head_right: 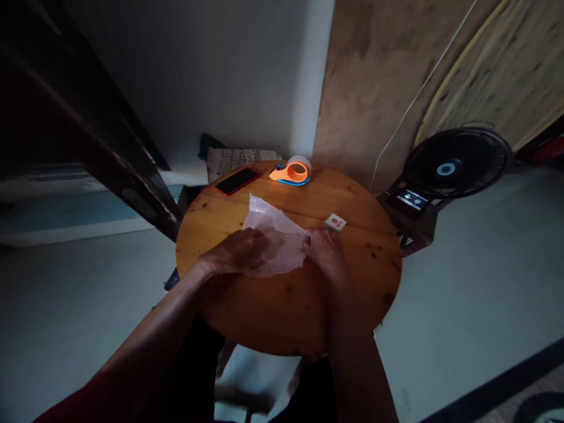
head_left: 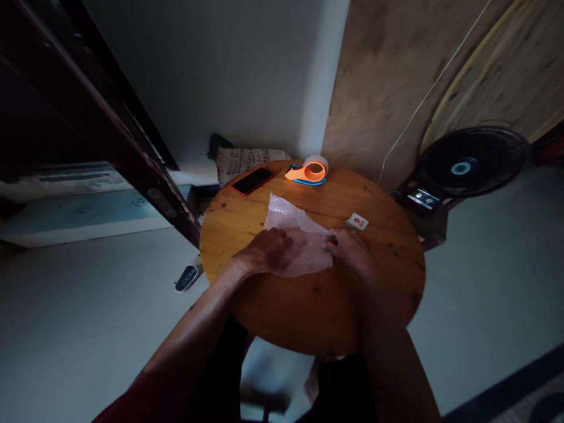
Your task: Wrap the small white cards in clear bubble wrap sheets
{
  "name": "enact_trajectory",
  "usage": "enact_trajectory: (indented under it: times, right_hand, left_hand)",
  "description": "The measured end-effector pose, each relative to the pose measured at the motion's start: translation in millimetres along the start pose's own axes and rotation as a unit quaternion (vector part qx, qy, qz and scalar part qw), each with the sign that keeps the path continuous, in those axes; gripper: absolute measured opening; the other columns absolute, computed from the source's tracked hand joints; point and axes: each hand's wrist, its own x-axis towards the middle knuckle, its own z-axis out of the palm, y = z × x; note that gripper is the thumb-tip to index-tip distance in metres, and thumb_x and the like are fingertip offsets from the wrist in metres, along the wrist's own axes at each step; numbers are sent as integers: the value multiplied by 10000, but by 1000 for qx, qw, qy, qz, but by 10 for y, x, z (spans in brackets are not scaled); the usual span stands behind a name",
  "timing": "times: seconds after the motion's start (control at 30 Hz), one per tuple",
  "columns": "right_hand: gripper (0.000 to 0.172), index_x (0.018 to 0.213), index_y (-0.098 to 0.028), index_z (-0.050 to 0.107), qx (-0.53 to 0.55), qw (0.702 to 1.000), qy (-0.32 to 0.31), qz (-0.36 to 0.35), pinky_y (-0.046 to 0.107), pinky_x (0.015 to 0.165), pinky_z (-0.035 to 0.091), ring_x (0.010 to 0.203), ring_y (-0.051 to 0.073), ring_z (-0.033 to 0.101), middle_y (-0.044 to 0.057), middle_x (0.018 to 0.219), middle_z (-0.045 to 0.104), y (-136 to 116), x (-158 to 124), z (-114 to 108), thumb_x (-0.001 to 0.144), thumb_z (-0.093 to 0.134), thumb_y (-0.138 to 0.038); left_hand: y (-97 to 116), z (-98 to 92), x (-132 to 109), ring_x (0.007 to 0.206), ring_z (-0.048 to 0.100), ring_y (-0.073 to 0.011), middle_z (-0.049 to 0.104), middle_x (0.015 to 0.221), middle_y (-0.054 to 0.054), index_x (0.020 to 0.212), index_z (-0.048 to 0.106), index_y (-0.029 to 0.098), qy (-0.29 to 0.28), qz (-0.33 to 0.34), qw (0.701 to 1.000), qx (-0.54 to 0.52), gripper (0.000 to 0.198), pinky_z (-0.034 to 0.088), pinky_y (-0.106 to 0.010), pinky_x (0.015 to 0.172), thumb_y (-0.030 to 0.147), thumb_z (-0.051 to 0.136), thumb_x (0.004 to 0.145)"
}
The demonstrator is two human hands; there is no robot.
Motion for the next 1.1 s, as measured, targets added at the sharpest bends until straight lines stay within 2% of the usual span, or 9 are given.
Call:
enact_trajectory:
  times: [0.17, 0.27, 0.33, 0.43, 0.5, 0.57, 0.67, 0.83, 1.1]
  right_hand:
    - [203, 908, -197, 706, -11, 1000, 14, -11, 275, 633, 337, 820, 191, 623, 80, 930, 712, -6, 23, 26, 839, 525, -258]
    - [206, 880, -196, 719, -6, 999, 19, -37, 266, 639, 346, 798, 184, 621, 76, 905, 714, -25, 24, 8, 846, 525, -256]
    - [220, 850, -198, 723, 18, 997, 10, -80, 257, 650, 359, 774, 173, 617, 62, 869, 711, -45, 20, -9, 860, 514, -266]
    - [235, 878, -210, 722, 65, 987, -8, -150, 253, 703, 393, 803, 170, 616, 42, 891, 708, -75, 24, 7, 876, 492, -261]
    - [240, 961, -221, 710, 81, 981, 1, -178, 267, 787, 415, 909, 183, 613, 43, 1006, 699, -83, 43, 62, 877, 487, -245]
    - [287, 1103, -219, 665, 73, 978, 35, -190, 299, 895, 409, 1080, 211, 566, 65, 1222, 630, -74, 77, 142, 862, 510, -239]
    - [424, 1252, -171, 569, 23, 985, 75, -156, 367, 990, 359, 1219, 268, 468, 121, 1406, 487, -45, 133, 254, 851, 547, -307]
    - [365, 1210, -191, 582, -42, 991, 107, -69, 383, 956, 303, 1140, 259, 488, 107, 1305, 571, -66, 180, 325, 959, 362, -339]
    - [304, 1071, -178, 617, -55, 982, 178, -29, 355, 860, 285, 1049, 260, 474, 103, 1163, 621, -134, 241, 410, 930, 409, -350]
  left_hand:
    - [29, 52, 261, 933, 610, -241, 642, 954, -108, 937, 647, 169, 33, -37, 999, -1, 222, 490, -362, 816, 283, 466, 879]
    - [-1, 209, 361, 1080, 549, -259, 585, 1149, -131, 955, 647, 155, 92, -6, 995, -26, 208, 457, -383, 944, 283, 530, 840]
    - [-40, 308, 390, 1207, 467, -282, 506, 1301, -137, 1096, 616, 152, 125, 19, 991, -50, 332, 403, -405, 1034, 268, 590, 786]
    - [-103, 406, 410, 1347, 330, -286, 417, 1425, -136, 1346, 458, 158, 136, 53, 986, -79, 620, 307, -430, 1122, 248, 608, 751]
    - [-137, 444, 418, 1401, 258, -288, 351, 1488, -147, 1433, 345, 149, 121, 56, 987, -88, 728, 254, -448, 1149, 269, 596, 760]
    - [-158, 468, 422, 1423, 224, -300, 305, 1521, -154, 1459, 305, 147, 103, 49, 990, -85, 749, 215, -468, 1159, 308, 578, 781]
    - [-166, 481, 418, 1412, 256, -310, 343, 1508, -133, 1432, 363, 180, 90, 43, 993, -70, 678, 207, -474, 1152, 358, 554, 806]
    - [-146, 460, 413, 1333, 364, -315, 447, 1418, -126, 1331, 497, 187, 107, 48, 992, -51, 593, 264, -469, 1114, 377, 588, 777]
    - [-161, 442, 414, 1286, 410, -314, 481, 1378, -131, 1304, 526, 184, 130, 54, 988, -59, 585, 285, -475, 1093, 370, 606, 755]
